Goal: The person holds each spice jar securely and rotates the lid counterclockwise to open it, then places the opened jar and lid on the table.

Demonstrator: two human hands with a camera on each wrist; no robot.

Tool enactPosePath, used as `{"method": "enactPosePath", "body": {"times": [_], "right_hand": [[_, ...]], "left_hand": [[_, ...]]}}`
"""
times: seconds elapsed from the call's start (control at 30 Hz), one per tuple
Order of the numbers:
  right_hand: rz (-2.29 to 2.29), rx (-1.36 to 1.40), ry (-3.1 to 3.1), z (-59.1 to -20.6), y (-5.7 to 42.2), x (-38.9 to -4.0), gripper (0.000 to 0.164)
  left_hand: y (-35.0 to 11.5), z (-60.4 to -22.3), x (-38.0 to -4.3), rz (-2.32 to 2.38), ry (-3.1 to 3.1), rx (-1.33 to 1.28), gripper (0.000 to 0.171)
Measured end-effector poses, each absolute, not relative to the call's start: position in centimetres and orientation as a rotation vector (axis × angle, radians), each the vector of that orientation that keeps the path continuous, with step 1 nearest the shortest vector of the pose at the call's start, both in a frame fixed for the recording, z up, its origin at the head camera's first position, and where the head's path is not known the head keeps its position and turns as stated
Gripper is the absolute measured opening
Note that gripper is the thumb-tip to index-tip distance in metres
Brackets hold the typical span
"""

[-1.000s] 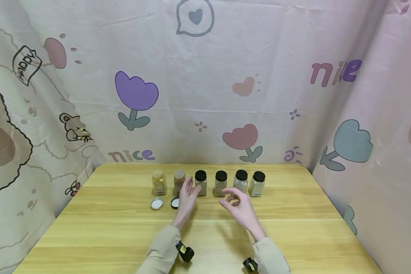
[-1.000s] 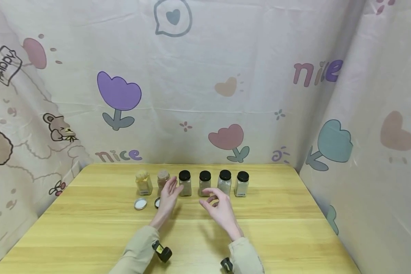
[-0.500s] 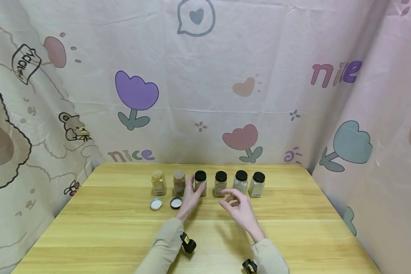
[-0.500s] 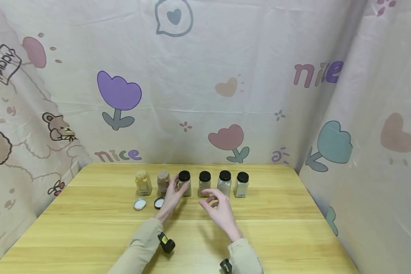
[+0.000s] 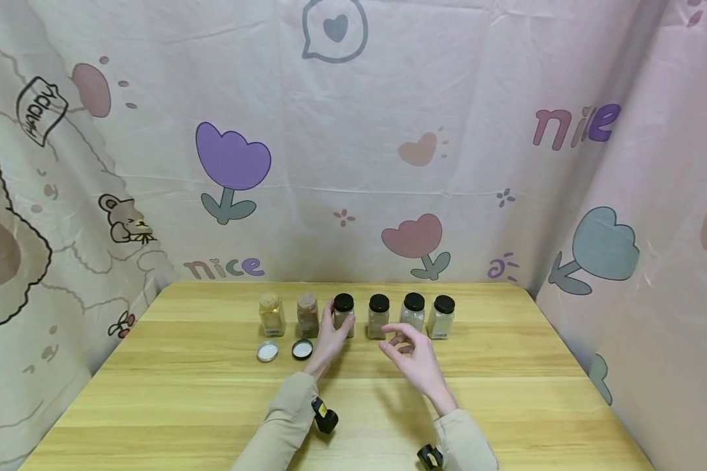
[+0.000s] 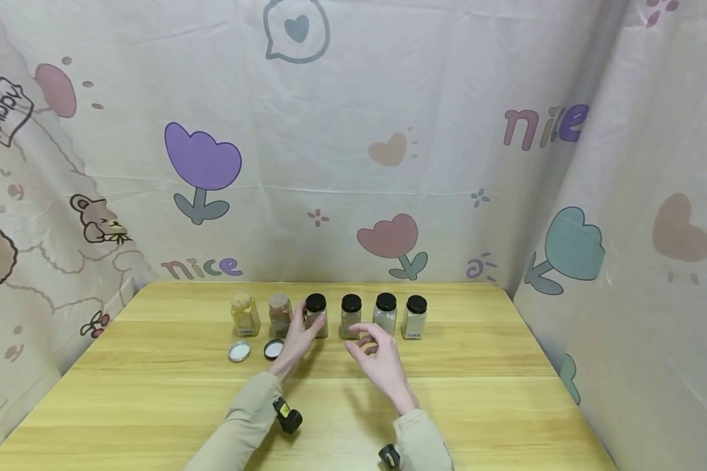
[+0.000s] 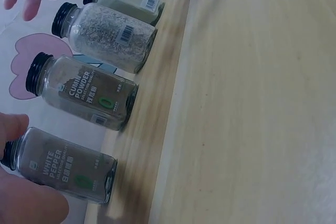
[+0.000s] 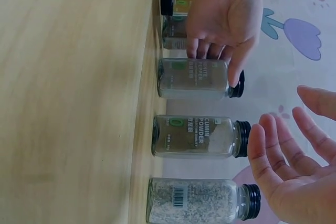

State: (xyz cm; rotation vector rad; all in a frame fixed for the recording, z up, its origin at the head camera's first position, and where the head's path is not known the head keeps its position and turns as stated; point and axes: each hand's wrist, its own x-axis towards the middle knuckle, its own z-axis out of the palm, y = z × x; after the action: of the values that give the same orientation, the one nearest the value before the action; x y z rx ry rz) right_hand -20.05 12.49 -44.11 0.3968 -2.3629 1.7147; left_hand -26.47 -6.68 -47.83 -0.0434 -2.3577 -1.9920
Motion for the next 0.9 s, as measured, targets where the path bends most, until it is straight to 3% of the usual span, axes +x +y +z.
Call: {"method": "enactPosePath", "body": {"times": [0.37, 0.9], "right_hand": [[1.728, 0.397, -2.366, -44.28, 12.40, -20.04, 0.031], [1.717, 0.397, -2.383, -44.46, 12.32, -20.11, 0.028]], "left_hand": [[-6.46, -47.90, -26.41, -1.917, -2.390, -0.048, 0.074], [-6.74, -48.32, -25.47, -1.632, -2.429, -0.158, 0.055]]}}
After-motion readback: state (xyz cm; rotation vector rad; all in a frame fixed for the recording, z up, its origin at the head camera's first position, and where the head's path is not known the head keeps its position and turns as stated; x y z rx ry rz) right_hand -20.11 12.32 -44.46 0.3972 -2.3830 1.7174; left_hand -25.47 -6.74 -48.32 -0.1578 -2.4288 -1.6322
